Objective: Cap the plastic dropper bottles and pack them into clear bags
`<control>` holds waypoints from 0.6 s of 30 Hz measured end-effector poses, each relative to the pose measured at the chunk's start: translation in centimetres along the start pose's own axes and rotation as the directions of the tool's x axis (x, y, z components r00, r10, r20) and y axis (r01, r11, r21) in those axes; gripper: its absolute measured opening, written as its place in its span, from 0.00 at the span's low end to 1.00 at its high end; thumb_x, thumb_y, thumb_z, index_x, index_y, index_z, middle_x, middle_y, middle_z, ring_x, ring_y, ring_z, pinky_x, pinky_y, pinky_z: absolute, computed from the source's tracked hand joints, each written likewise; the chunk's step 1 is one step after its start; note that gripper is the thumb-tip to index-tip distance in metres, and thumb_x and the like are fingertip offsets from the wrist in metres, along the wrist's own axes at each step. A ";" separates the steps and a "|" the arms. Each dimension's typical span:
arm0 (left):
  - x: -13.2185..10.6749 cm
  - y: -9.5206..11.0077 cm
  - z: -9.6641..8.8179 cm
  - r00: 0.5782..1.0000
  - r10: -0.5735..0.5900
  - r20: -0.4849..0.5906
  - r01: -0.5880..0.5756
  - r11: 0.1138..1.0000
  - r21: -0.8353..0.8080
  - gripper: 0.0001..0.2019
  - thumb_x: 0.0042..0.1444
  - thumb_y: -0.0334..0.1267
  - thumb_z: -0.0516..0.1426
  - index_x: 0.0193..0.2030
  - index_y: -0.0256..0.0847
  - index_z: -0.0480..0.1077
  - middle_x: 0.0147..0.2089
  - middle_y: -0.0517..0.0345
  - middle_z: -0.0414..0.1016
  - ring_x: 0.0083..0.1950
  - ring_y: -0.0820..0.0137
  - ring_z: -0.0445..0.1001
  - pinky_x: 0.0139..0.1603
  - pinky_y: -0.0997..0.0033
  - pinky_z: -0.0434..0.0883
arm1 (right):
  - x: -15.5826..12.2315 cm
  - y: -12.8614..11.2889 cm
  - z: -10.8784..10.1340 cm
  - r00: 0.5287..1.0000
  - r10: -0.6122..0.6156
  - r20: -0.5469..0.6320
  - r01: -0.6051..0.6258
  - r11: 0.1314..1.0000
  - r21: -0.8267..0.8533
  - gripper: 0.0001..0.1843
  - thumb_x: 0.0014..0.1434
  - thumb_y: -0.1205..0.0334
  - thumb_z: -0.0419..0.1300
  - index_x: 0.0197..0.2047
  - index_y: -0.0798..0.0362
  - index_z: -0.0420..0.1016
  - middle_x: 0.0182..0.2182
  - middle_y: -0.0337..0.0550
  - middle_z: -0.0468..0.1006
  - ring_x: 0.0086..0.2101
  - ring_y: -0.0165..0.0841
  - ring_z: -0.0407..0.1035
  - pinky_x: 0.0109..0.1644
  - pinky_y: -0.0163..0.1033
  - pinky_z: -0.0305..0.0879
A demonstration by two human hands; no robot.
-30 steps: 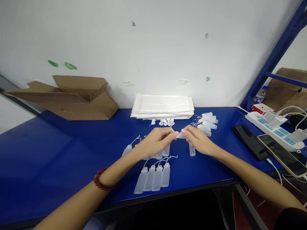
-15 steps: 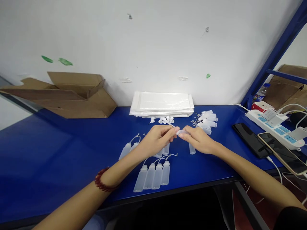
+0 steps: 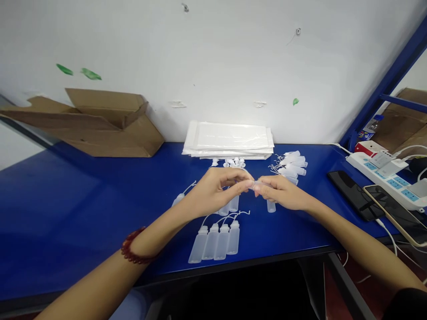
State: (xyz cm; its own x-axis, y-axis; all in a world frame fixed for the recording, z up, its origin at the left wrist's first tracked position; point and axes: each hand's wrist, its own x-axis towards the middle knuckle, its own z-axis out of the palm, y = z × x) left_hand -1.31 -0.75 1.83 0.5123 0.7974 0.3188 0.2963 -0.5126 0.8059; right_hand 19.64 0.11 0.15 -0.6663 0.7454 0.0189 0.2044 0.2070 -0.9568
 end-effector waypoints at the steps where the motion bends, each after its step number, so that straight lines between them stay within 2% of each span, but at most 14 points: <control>1: 0.0 -0.1 -0.1 0.999 -0.032 0.018 0.032 0.999 -0.007 0.10 0.59 0.42 0.58 0.34 0.41 0.78 0.36 0.55 0.80 0.33 0.72 0.74 0.33 0.73 0.73 | -0.1 -0.1 0.0 0.999 -0.038 -0.031 0.034 0.993 -0.113 0.23 0.63 0.42 0.55 0.32 0.54 0.70 0.22 0.32 0.61 0.22 0.24 0.54 0.25 0.32 0.52; 5: 0.1 -0.2 -0.4 0.987 -0.137 0.079 0.138 0.990 -0.005 0.13 0.59 0.46 0.58 0.35 0.40 0.79 0.35 0.54 0.81 0.33 0.71 0.75 0.33 0.72 0.74 | -0.3 -0.2 0.2 0.981 -0.176 -0.086 0.129 0.911 -0.392 0.17 0.66 0.49 0.53 0.38 0.55 0.72 0.25 0.35 0.68 0.25 0.26 0.60 0.30 0.34 0.55; 9: 0.2 -0.3 -0.2 0.994 -0.106 0.026 0.107 0.993 -0.057 0.12 0.59 0.45 0.58 0.33 0.40 0.79 0.35 0.54 0.81 0.33 0.71 0.74 0.31 0.74 0.74 | -0.3 0.0 0.4 0.942 -0.317 -0.109 0.209 0.811 -0.546 0.16 0.68 0.52 0.51 0.37 0.55 0.70 0.29 0.39 0.71 0.28 0.29 0.64 0.35 0.36 0.57; 12: 0.4 -0.2 -0.2 0.996 -0.092 -0.009 0.091 0.992 -0.084 0.10 0.58 0.43 0.58 0.33 0.41 0.78 0.34 0.56 0.80 0.31 0.73 0.74 0.29 0.76 0.73 | -0.1 0.5 0.5 0.930 -0.346 -0.124 0.203 0.763 -0.614 0.17 0.69 0.51 0.50 0.38 0.55 0.69 0.30 0.41 0.72 0.29 0.31 0.64 0.35 0.36 0.58; 18: 0.4 -0.1 -0.3 0.991 -0.076 0.107 0.076 0.997 0.003 0.16 0.63 0.42 0.53 0.28 0.38 0.74 0.26 0.58 0.77 0.25 0.76 0.73 0.28 0.77 0.73 | -0.1 1.1 0.6 0.924 -0.347 -0.160 0.163 0.737 -0.656 0.19 0.69 0.48 0.47 0.38 0.55 0.67 0.29 0.41 0.70 0.28 0.31 0.63 0.34 0.36 0.56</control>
State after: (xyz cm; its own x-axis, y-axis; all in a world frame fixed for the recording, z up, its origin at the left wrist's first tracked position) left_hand -1.42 -0.23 2.01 0.5716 0.7954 0.2015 0.3365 -0.4512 0.8265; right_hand 19.53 -0.14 -1.03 -0.5724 0.7184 0.3954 0.5127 0.6898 -0.5112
